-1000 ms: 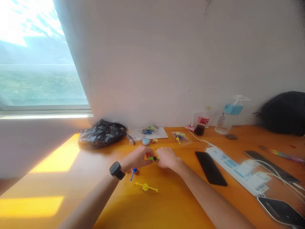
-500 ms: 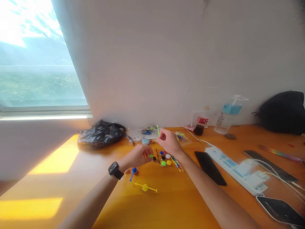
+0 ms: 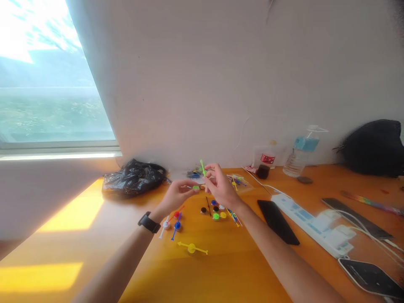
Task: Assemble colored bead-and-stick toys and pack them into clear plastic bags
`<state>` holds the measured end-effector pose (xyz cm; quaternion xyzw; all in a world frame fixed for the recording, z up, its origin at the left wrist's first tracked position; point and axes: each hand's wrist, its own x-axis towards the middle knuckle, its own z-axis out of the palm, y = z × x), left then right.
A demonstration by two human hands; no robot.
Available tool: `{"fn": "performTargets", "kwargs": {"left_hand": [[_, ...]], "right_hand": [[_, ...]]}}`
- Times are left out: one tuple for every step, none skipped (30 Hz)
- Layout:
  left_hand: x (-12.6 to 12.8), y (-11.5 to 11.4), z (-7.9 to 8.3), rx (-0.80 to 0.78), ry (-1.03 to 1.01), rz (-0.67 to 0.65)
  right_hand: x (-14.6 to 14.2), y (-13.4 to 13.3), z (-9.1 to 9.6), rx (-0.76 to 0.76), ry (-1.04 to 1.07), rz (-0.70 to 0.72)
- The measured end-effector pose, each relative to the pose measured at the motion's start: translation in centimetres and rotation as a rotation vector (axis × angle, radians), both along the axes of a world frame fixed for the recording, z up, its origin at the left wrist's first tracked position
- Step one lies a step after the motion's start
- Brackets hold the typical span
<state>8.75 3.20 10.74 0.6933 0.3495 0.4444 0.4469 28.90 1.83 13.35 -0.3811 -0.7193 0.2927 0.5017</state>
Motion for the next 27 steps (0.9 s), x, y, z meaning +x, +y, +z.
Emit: {"fn": "performTargets", "kwargs": {"left_hand": [[0.1,-0.3,0.3,-0.022,-0.028,-0.007],[0.2,-0.5,0.7,-0.036,-0.051,-0.019],[0.2,-0.8,1.0,-0.045,-0.070,-0.032],[0.3,-1.0,1.3,-0.051,-0.090,-0.045],[0.3,-1.1,1.5,-0.054,-0.107,-0.058],[0.3,-1.3,1.7,-0.056,-0.121,-0.071],[0.4,-1.3,1.8,-0.056,-0.133,-0.083],[0.4,-1.4,1.9,-0.056,-0.144,-0.095],[0.4,-1.4,2.0,-0.055,-0.152,-0.103],[0.4,-1.4,2.0,-0.054,-0.160,-0.106],[0.4,-1.3,2.0,-0.054,-0.167,-0.102],[0.4,-1.3,2.0,-0.056,-0.173,-0.093],[0.3,-1.3,2.0,-0.059,-0.178,-0.082],[0.3,-1.3,2.0,-0.062,-0.180,-0.073],[0.3,-1.3,2.0,-0.066,-0.180,-0.064],[0.3,-1.3,2.0,-0.069,-0.179,-0.059],[0.3,-1.3,2.1,-0.071,-0.178,-0.056],[0.3,-1.4,2.1,-0.072,-0.177,-0.054],[0.3,-1.4,2.1,-0.073,-0.175,-0.051],[0.3,-1.5,2.1,-0.074,-0.173,-0.048],[0.3,-1.5,2.1,-0.074,-0.171,-0.043],[0.3,-1.5,2.1,-0.076,-0.172,-0.039],[0.4,-1.5,2.1,-0.076,-0.175,-0.036],[0.4,-1.5,2.0,-0.076,-0.182,-0.034],[0.4,-1.5,2.0,-0.076,-0.191,-0.034],[0.4,-1.5,1.9,-0.078,-0.200,-0.034],[0.4,-1.4,1.8,-0.080,-0.208,-0.032]], "right_hand": [[-0.1,0.0,-0.1,-0.011,-0.010,0.015],[-0.3,0.0,-0.3,-0.014,-0.024,0.024],[-0.5,-0.1,-0.4,-0.008,-0.036,0.028],[-0.7,-0.1,-0.5,-0.002,-0.046,0.030],[-0.9,-0.1,-0.7,0.003,-0.050,0.029],[-1.1,-0.1,-0.8,0.006,-0.051,0.029],[-1.3,-0.1,-0.9,0.007,-0.052,0.029],[-1.4,-0.1,-1.0,0.009,-0.052,0.031],[-1.5,-0.1,-1.0,0.013,-0.051,0.035],[-1.5,-0.1,-1.0,0.019,-0.049,0.037],[-1.5,-0.2,-1.0,0.029,-0.044,0.036],[-1.5,-0.2,-1.0,0.038,-0.039,0.033],[-1.5,-0.2,-0.9,0.047,-0.035,0.028],[-1.4,-0.2,-0.8,0.052,-0.033,0.023],[-1.4,-0.3,-0.7,0.054,-0.033,0.018],[-1.3,-0.3,-0.6,0.053,-0.034,0.015],[-1.3,-0.3,-0.5,0.051,-0.036,0.015],[-1.3,-0.4,-0.5,0.049,-0.037,0.018],[-1.2,-0.4,-0.4,0.047,-0.039,0.021],[-1.3,-0.5,-0.4,0.046,-0.042,0.022],[-1.3,-0.5,-0.3,0.046,-0.045,0.022],[-1.3,-0.6,-0.3,0.046,-0.049,0.021],[-1.3,-0.6,-0.2,0.047,-0.056,0.018],[-1.3,-0.7,-0.2,0.051,-0.064,0.013],[-1.3,-0.8,-0.1,0.058,-0.072,0.006],[-1.3,-0.8,-0.1,0.065,-0.082,-0.001],[-1.3,-0.8,-0.1,0.073,-0.092,-0.007]]}}
